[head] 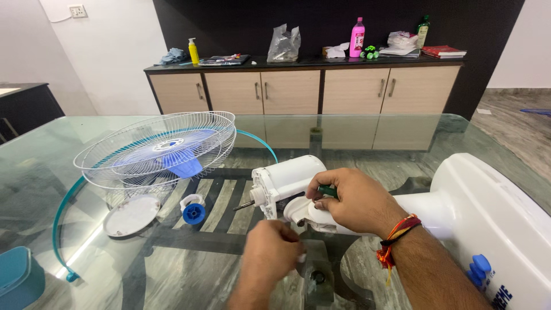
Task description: The person assembles a white wall-mounted fan by hand, using a green screwdriver to tighten screws on the motor housing and the black rear grille. The person aligns the motor to the neck and secures the rear grille to the motor assembly.
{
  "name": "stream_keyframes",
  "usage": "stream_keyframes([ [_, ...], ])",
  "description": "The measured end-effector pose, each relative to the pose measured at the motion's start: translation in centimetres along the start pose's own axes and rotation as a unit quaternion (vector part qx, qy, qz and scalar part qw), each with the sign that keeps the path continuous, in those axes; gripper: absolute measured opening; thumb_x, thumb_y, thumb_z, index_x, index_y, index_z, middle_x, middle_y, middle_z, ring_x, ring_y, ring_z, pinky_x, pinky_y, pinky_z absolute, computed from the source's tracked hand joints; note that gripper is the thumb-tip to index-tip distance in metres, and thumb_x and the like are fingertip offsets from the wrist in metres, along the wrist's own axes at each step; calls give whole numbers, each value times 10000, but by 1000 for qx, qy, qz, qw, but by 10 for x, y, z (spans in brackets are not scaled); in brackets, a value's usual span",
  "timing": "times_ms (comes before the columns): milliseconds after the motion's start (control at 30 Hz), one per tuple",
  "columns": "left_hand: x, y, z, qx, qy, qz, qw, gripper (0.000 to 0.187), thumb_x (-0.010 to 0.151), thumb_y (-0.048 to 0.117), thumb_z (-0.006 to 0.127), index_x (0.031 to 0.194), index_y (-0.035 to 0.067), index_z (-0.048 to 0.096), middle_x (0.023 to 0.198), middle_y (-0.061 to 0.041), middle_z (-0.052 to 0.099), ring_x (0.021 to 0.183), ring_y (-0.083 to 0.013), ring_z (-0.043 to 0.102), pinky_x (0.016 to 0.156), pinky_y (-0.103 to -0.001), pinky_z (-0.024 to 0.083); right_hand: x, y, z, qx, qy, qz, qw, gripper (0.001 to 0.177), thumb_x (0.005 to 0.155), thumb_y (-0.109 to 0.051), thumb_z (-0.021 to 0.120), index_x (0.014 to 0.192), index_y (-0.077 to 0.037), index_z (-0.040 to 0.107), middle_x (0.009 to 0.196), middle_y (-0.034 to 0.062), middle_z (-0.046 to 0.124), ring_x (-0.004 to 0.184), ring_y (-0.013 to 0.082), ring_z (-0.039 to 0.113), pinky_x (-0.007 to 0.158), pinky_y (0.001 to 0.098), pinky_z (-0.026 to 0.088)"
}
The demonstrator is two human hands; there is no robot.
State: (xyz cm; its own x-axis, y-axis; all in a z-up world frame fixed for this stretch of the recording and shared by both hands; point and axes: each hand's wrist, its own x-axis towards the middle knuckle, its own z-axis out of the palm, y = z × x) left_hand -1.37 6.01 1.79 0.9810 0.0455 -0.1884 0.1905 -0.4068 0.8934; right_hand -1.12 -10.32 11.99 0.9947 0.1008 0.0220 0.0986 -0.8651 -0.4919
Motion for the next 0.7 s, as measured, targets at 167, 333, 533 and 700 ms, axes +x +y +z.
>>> stream_keyframes([
  [167,18,-35,-35,-4,4,-39,999,132,703,-36,782,830,-25,812,694,-140,763,561,-189,705,549,-323,562,-2,-2,3,1,7,-9,1000,94,888,-230,772,976,-200,786,867,26,810,820,192,747,780,378,554],
  [333,35,-73,-94,162,90,-37,982,185,744,80,814,921,115,858,800,-67,809,691,-154,745,688,-307,589,0,-2,4,-13,-3,10,1000,83,905,-251,765,978,-222,791,897,21,804,829,194,731,777,381,533],
  [533,29,-104,-181,129,251,-99,954,221,820,93,774,1011,140,876,810,-100,836,679,-206,761,680,-372,602,2,6,5,17,7,-43,999,122,859,-240,791,972,-196,780,898,8,805,852,193,744,791,373,551],
  [700,16,-83,-170,99,370,16,923,180,807,173,815,969,113,864,828,-79,807,721,-173,737,731,-327,566,6,12,4,13,-23,-34,999,136,882,-266,782,999,-200,763,898,11,780,869,194,741,799,375,556],
])
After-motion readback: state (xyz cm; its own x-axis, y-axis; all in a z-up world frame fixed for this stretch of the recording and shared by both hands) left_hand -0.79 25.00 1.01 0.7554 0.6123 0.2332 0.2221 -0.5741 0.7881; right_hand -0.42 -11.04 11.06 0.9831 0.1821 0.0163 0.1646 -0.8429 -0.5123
